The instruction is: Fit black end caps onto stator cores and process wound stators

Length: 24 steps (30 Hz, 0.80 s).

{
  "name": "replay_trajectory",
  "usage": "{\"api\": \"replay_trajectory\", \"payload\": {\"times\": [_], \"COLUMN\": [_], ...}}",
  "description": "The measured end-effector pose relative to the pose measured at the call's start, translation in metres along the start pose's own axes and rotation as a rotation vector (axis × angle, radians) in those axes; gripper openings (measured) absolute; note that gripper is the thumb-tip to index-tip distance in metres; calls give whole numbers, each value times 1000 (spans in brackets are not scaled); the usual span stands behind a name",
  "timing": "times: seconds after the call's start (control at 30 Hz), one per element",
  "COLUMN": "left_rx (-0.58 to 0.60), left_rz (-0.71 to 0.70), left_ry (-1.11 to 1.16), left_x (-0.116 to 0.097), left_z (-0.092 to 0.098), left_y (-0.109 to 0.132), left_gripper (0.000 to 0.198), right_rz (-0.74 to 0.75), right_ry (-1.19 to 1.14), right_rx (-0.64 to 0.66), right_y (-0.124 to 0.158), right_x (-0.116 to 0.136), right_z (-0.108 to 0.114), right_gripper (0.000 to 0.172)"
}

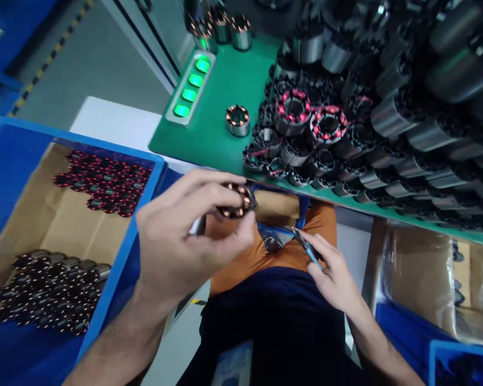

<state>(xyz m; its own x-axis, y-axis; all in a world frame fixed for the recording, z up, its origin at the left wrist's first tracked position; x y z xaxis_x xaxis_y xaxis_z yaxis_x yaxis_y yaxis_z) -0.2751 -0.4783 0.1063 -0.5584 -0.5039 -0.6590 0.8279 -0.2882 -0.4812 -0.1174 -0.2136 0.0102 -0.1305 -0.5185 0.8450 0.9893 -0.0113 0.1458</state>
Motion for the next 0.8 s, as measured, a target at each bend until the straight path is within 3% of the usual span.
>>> {"api": "replay_trajectory", "payload": {"times": [0.1,0.23,0.63,0.8], "left_rx": [54,66,124,143], "left_rz": [-46,-5,-52,-46], "left_ry": [21,94,117,85], "left_x": [-16,-17,-22,-24], "left_z": [-14,-29,-35,-34], "left_y": [21,35,41,43], "left_gripper": [15,28,21,20], "right_rz": [85,164,211,178], "right_ry": [-101,-225,-196,-168], "right_rx": [-35,-26,-37,-79], "right_y": [0,-5,-3,-2], "right_x": [26,46,47,50], "right_z": [1,3,7,5], "right_gripper": [84,90,92,82]}}
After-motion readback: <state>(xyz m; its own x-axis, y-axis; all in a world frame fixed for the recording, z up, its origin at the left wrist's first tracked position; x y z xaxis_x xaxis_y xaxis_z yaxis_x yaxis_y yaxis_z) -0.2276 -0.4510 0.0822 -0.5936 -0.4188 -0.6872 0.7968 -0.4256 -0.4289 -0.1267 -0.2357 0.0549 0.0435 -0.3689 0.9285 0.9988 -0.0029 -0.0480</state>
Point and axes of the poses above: each hand's wrist, its own y-axis away from the middle knuckle, its own z-axis out of the back of the hand, x = y × z, the point moved 2 cm from there along -y, towards the middle knuckle, and after that the axes turned 2 degrees about -x, right-handed, at the moved point
